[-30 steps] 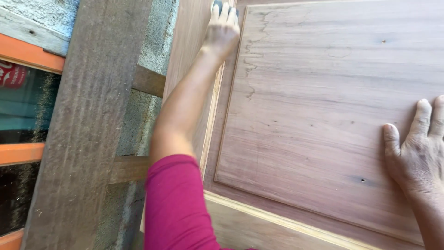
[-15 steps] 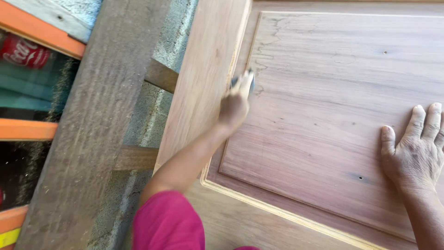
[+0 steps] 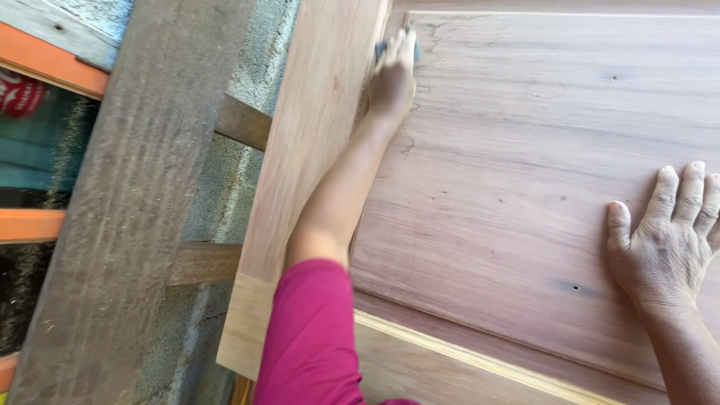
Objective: Sanding the surface of a wooden door using a piece of sandpaper.
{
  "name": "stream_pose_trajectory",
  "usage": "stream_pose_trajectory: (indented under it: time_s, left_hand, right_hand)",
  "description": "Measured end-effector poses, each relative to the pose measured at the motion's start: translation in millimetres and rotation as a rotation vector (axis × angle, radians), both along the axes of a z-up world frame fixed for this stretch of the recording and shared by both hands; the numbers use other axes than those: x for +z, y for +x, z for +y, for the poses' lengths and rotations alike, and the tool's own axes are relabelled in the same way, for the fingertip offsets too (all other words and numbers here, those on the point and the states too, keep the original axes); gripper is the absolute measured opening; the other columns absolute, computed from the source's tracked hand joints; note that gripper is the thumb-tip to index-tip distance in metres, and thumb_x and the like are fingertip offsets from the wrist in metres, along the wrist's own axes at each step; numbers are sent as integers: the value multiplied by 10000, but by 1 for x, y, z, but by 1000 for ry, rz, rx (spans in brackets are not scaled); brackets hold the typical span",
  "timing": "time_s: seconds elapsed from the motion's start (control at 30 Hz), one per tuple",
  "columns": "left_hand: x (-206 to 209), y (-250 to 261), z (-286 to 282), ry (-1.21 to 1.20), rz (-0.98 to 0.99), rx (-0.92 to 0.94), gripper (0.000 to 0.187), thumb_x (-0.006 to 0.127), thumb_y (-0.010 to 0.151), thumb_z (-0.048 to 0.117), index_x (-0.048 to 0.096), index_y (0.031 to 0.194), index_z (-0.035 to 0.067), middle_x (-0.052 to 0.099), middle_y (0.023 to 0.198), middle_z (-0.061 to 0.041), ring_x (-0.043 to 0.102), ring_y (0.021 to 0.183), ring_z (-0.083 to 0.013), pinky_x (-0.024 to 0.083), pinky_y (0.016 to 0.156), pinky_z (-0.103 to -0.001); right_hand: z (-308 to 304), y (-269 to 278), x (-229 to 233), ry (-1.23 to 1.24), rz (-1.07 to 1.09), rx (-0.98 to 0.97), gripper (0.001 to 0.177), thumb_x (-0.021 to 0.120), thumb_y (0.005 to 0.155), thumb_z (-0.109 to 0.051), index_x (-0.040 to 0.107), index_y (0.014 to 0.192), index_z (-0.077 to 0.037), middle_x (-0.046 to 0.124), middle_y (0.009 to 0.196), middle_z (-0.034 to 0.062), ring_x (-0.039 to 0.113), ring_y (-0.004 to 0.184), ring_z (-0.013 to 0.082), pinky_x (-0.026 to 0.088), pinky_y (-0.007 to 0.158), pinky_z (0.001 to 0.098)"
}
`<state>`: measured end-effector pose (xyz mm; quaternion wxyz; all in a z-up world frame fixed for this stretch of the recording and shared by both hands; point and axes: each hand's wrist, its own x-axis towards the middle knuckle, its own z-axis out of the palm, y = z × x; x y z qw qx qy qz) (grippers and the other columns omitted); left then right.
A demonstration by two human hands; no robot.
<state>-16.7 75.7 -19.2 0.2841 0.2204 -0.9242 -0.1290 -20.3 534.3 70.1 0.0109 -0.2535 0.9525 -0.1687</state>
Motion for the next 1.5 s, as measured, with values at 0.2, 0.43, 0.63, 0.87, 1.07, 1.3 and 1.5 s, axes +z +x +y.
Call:
stream_pose_trajectory:
  time_s: [0.2,0.43,0.63,0.87,1.07,1.3,1.5]
  left_hand:
    - [-19,-85,-55,6,-283,93,437,699,853,173,626,1245,-8,663,1273,-198,709,1113,-268,630,923,-296]
    - [26,27,24,-27,-160,97,429,595,954,-62,515,1376,-62,562,1380,-287,647,1159,-384,628,887,-351]
    - [45,129,74,-23,-191,29,527,545,891,-138,487,1410,-68,531,1418,-293,533,1321,-402,521,1066,-423]
    - [11,23,7,68,-92,31,509,418,929,-194,564,1376,1,540,1461,-182,572,1321,-347,523,1092,-370]
    - [38,-18,-16,138,-206,102,473,460,932,-69,567,1364,89,570,1394,-120,636,1197,-296,573,972,-361]
    - [49,132,58,63,-89,-42,477,450,934,-135,609,1359,12,609,1412,-190,611,1290,-338,520,1094,-427]
    - [83,279,155,91,-163,37,503,447,921,-131,577,1389,1,600,1416,-203,598,1324,-334,517,1092,-429]
  right_hand:
    - [9,-11,-12,-3,43,36,797,354,1099,-530,268,1618,68,156,1701,341,38,1613,432,-11,1266,613]
    - [10,-8,-14,-46,46,54,792,361,1082,-528,292,1603,64,188,1692,320,51,1615,415,-17,1266,598]
    - [11,-8,-19,-92,49,62,792,355,1097,-521,280,1607,80,171,1700,337,34,1625,425,-25,1277,595]
    - [10,-7,-16,-59,18,59,795,351,1095,-524,283,1607,80,170,1701,335,30,1632,423,-46,1264,613]
    - [0,-3,5,-69,-8,61,791,357,1074,-530,265,1615,39,165,1704,325,40,1623,425,-28,1268,609]
    - [5,-5,0,-70,-2,75,783,373,1077,-510,270,1634,31,172,1698,333,31,1608,440,-19,1262,609]
    - [10,-10,-7,-63,10,106,783,404,1098,-481,258,1636,68,148,1706,339,10,1611,440,-38,1251,624]
